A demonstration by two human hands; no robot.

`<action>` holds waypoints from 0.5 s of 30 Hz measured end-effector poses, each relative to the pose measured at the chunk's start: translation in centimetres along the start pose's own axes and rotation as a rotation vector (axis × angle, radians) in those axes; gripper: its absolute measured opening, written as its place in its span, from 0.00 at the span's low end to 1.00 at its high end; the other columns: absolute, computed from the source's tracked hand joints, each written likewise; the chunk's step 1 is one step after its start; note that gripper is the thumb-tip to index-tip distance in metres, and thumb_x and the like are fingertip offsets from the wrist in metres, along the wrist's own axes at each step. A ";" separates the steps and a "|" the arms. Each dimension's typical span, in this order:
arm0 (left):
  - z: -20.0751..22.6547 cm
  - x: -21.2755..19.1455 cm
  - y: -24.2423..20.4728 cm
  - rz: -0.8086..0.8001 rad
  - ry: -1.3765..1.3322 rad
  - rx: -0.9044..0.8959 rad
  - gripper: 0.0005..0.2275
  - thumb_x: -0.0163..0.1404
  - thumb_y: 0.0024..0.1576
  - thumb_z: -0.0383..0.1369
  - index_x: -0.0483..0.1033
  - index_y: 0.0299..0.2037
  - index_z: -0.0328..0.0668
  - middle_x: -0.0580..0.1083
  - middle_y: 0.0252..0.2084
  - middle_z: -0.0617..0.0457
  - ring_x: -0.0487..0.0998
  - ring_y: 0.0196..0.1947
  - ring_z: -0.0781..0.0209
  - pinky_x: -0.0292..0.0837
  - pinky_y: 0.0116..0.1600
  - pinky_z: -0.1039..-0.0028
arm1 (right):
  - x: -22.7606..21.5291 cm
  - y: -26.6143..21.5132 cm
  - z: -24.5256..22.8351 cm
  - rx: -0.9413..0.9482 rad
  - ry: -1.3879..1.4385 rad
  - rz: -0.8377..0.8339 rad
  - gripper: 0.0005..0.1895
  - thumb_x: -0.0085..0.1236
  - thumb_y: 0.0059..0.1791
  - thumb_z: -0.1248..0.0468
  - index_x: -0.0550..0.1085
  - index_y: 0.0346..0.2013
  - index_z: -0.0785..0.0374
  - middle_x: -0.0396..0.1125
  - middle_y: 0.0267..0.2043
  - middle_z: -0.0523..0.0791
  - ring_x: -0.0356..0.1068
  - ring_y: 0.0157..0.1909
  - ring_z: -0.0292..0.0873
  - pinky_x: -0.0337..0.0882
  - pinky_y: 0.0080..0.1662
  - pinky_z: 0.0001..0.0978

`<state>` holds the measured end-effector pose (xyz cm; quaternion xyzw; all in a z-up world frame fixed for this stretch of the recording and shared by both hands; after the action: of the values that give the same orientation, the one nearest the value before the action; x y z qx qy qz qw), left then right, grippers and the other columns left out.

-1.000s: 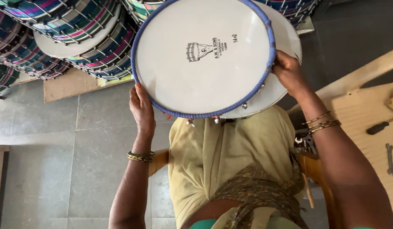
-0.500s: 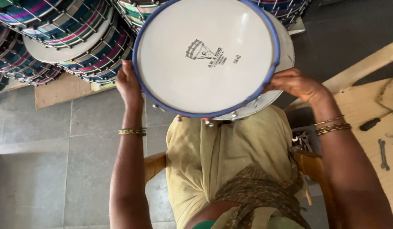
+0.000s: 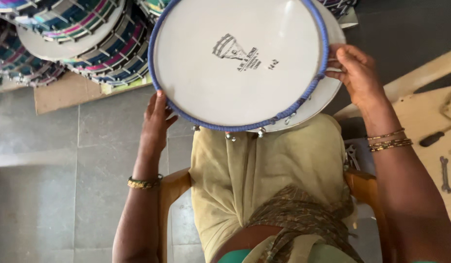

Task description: The person secures a blue rope around the rim of a white drumhead, then attaches the drumhead to a drum shell. They use their hands to tighten the rope and adjust the tension of the drumhead.

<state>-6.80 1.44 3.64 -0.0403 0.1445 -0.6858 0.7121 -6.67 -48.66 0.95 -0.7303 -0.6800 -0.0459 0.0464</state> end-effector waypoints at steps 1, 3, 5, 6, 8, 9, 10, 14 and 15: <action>-0.5 0.3 0.0 -0.005 -0.024 0.019 0.42 0.40 0.57 0.63 0.58 0.69 0.31 0.68 0.64 0.31 0.72 0.64 0.40 0.73 0.63 0.52 | 0.5 -0.3 -0.1 -0.014 -0.010 -0.003 0.20 0.53 0.58 0.52 0.72 0.59 0.63 0.72 0.52 0.42 0.72 0.53 0.37 0.74 0.56 0.36; -0.8 0.2 0.2 -0.016 -0.082 0.069 0.39 0.41 0.59 0.60 0.59 0.69 0.32 0.70 0.62 0.34 0.74 0.63 0.44 0.74 0.62 0.54 | 1.8 0.2 0.2 -0.054 -0.021 -0.025 0.25 0.52 0.57 0.49 0.72 0.64 0.60 0.71 0.57 0.41 0.70 0.57 0.36 0.73 0.58 0.35; -1.2 0.1 0.3 -0.044 -0.149 0.112 0.36 0.42 0.61 0.57 0.60 0.70 0.34 0.72 0.62 0.38 0.74 0.61 0.47 0.73 0.62 0.55 | 2.1 0.6 1.1 -0.061 0.080 -0.074 0.24 0.54 0.62 0.47 0.71 0.59 0.64 0.68 0.53 0.41 0.67 0.56 0.37 0.72 0.59 0.36; -1.4 -0.1 0.3 -0.035 -0.153 0.100 0.35 0.42 0.62 0.57 0.61 0.70 0.36 0.72 0.60 0.38 0.74 0.59 0.48 0.73 0.62 0.56 | 2.2 0.8 1.6 -0.063 0.128 -0.094 0.24 0.55 0.64 0.46 0.71 0.57 0.66 0.67 0.51 0.41 0.66 0.55 0.37 0.71 0.60 0.37; -1.8 -0.3 0.4 -0.022 -0.163 0.077 0.34 0.42 0.62 0.57 0.62 0.71 0.40 0.72 0.57 0.39 0.74 0.54 0.49 0.72 0.61 0.56 | 1.9 1.1 1.7 -0.061 0.145 -0.081 0.29 0.53 0.60 0.44 0.69 0.62 0.65 0.68 0.58 0.41 0.68 0.60 0.36 0.71 0.63 0.35; -1.8 -0.5 0.5 -0.023 -0.166 0.089 0.34 0.42 0.62 0.57 0.62 0.71 0.40 0.73 0.57 0.39 0.74 0.56 0.49 0.71 0.61 0.57 | 1.9 1.2 1.7 -0.062 0.152 -0.072 0.32 0.53 0.57 0.42 0.69 0.64 0.64 0.68 0.61 0.41 0.69 0.62 0.36 0.72 0.64 0.34; -2.0 -0.6 0.6 -0.024 -0.168 0.100 0.34 0.42 0.61 0.57 0.61 0.71 0.41 0.73 0.58 0.40 0.74 0.58 0.49 0.71 0.62 0.57 | 2.0 1.3 1.8 -0.071 0.142 -0.058 0.32 0.53 0.58 0.42 0.69 0.64 0.65 0.68 0.60 0.41 0.68 0.61 0.36 0.71 0.64 0.33; -2.6 -0.3 1.1 -0.002 -0.078 0.146 0.37 0.42 0.60 0.59 0.60 0.71 0.38 0.69 0.65 0.40 0.71 0.64 0.49 0.71 0.63 0.57 | 2.6 1.4 1.8 -0.106 0.057 -0.028 0.32 0.52 0.60 0.41 0.68 0.63 0.67 0.67 0.57 0.42 0.67 0.58 0.36 0.71 0.61 0.32; -2.8 -0.2 1.1 0.007 -0.055 0.152 0.38 0.43 0.60 0.59 0.57 0.71 0.37 0.68 0.66 0.39 0.72 0.64 0.48 0.72 0.63 0.56 | 2.8 1.4 1.6 -0.113 0.023 -0.026 0.33 0.52 0.60 0.40 0.69 0.62 0.67 0.67 0.57 0.43 0.67 0.58 0.35 0.71 0.60 0.32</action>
<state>-6.44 2.15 0.71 -0.0042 0.0727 -0.6908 0.7194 -5.07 -45.80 -0.31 -0.7221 -0.6854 -0.0931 0.0123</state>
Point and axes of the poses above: each hand's wrist, its own y-axis towards the middle knuckle, its own x-axis out of the palm, z = x × y, the point moved 2 cm from there along y, towards the middle knuckle
